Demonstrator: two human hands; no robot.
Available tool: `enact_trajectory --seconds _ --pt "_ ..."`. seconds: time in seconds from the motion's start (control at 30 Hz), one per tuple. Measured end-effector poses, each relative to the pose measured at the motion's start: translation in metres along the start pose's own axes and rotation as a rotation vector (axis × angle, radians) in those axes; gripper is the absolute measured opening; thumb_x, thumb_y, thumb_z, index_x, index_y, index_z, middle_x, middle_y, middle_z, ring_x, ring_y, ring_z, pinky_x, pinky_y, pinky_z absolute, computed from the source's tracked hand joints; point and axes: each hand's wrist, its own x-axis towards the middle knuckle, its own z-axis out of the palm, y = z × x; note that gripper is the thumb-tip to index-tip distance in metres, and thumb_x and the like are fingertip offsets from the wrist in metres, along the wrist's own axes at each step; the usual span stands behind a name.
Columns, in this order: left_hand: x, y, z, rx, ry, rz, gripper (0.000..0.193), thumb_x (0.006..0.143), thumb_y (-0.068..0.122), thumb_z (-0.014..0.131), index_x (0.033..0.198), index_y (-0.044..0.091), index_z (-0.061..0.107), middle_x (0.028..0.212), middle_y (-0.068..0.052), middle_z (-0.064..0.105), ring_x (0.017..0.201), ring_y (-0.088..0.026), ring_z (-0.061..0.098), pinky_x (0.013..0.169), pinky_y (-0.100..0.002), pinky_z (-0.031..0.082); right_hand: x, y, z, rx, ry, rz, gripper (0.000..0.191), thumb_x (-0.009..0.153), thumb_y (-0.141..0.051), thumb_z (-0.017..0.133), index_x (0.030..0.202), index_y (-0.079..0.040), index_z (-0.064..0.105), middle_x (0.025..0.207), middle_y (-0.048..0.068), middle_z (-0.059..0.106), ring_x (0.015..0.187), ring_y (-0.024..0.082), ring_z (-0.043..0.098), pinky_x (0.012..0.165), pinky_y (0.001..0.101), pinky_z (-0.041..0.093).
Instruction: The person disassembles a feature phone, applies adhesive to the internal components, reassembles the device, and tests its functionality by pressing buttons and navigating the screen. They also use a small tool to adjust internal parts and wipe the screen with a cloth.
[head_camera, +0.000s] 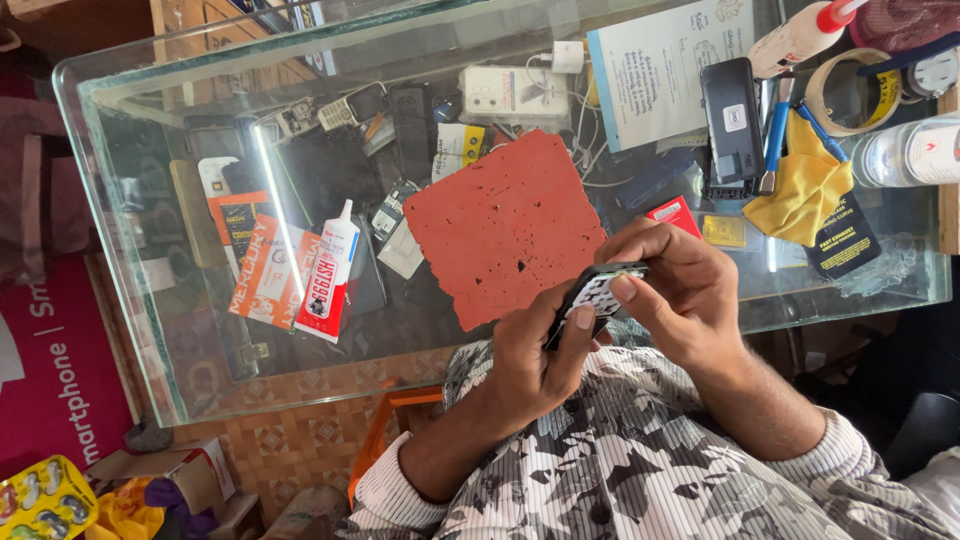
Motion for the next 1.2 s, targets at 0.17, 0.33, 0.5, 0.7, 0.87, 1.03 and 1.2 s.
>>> enact_trajectory --seconds 0.17,0.33,0.5,0.7,0.87,1.03,1.2 --pt "-0.002 -0.001 -0.001 -0.031 -0.003 -0.002 0.028 0.113 0.012 0.051 0.133 -0.006 0.056 0.085 -0.009 0.074 0.071 -0.012 0.074 0.061 -0.023 0.060 -0.001 -0.005 0.001 -0.069 0.022 0.013 0.012 0.099 -0.001 0.066 0.108 0.007 0.062 0.113 0.015 0.068 0.102 0.013 0.066 0.088 0.0265 0.055" --pt "0.002 -0.003 -0.006 -0.110 -0.017 -0.060 0.026 0.113 0.013 0.052 0.129 -0.006 0.059 0.089 -0.011 0.074 0.073 -0.012 0.073 0.060 -0.024 0.058 0.004 -0.001 -0.003 -0.028 -0.023 0.019 0.014 0.100 -0.004 0.069 0.106 0.007 0.063 0.110 0.014 0.069 0.098 0.013 0.067 0.085 0.0261 0.056" --pt "0.007 -0.009 -0.025 0.037 -0.122 -0.132 0.027 0.110 0.017 0.055 0.127 -0.002 0.063 0.079 -0.006 0.074 0.067 -0.010 0.072 0.058 -0.024 0.057 0.008 0.013 -0.013 0.014 -0.070 0.068 0.014 0.100 -0.004 0.071 0.105 0.007 0.063 0.108 0.013 0.069 0.098 0.011 0.065 0.084 0.0250 0.054" --pt "0.013 -0.018 -0.037 0.172 -0.172 -0.119 0.027 0.109 0.021 0.055 0.125 0.000 0.063 0.081 -0.006 0.072 0.068 -0.012 0.074 0.056 -0.027 0.057 0.014 0.032 -0.023 -0.030 -0.095 0.182 0.016 0.097 -0.006 0.072 0.107 0.007 0.070 0.104 0.014 0.073 0.096 0.016 0.072 0.084 0.0313 0.062" --pt "0.021 -0.024 -0.057 0.368 -0.125 -0.363 0.027 0.106 0.026 0.058 0.107 -0.001 0.066 0.077 -0.011 0.072 0.062 -0.016 0.070 0.056 -0.033 0.052 0.015 0.028 -0.052 -0.678 0.061 -0.092 0.041 0.093 -0.019 0.078 0.125 0.004 0.065 0.121 0.016 0.070 0.107 0.021 0.070 0.093 0.0351 0.058" --pt "0.032 -0.041 -0.063 -0.329 -0.035 -0.511 0.033 0.105 0.027 0.053 0.122 -0.001 0.057 0.106 -0.010 0.075 0.082 -0.015 0.072 0.072 -0.031 0.060 0.005 0.027 -0.071 -1.349 0.196 -0.016 0.048 0.086 -0.025 0.086 0.120 0.002 0.066 0.112 0.018 0.068 0.105 0.035 0.067 0.095 0.0478 0.053" --pt "0.036 -0.053 -0.056 -0.417 0.029 -0.490 0.037 0.104 0.024 0.055 0.132 -0.001 0.052 0.110 -0.011 0.071 0.089 -0.014 0.072 0.078 -0.030 0.060 0.006 0.033 -0.055 -1.528 0.225 -0.021 0.061 0.076 -0.028 0.091 0.122 0.003 0.066 0.110 0.021 0.065 0.101 0.040 0.062 0.090 0.0514 0.049"
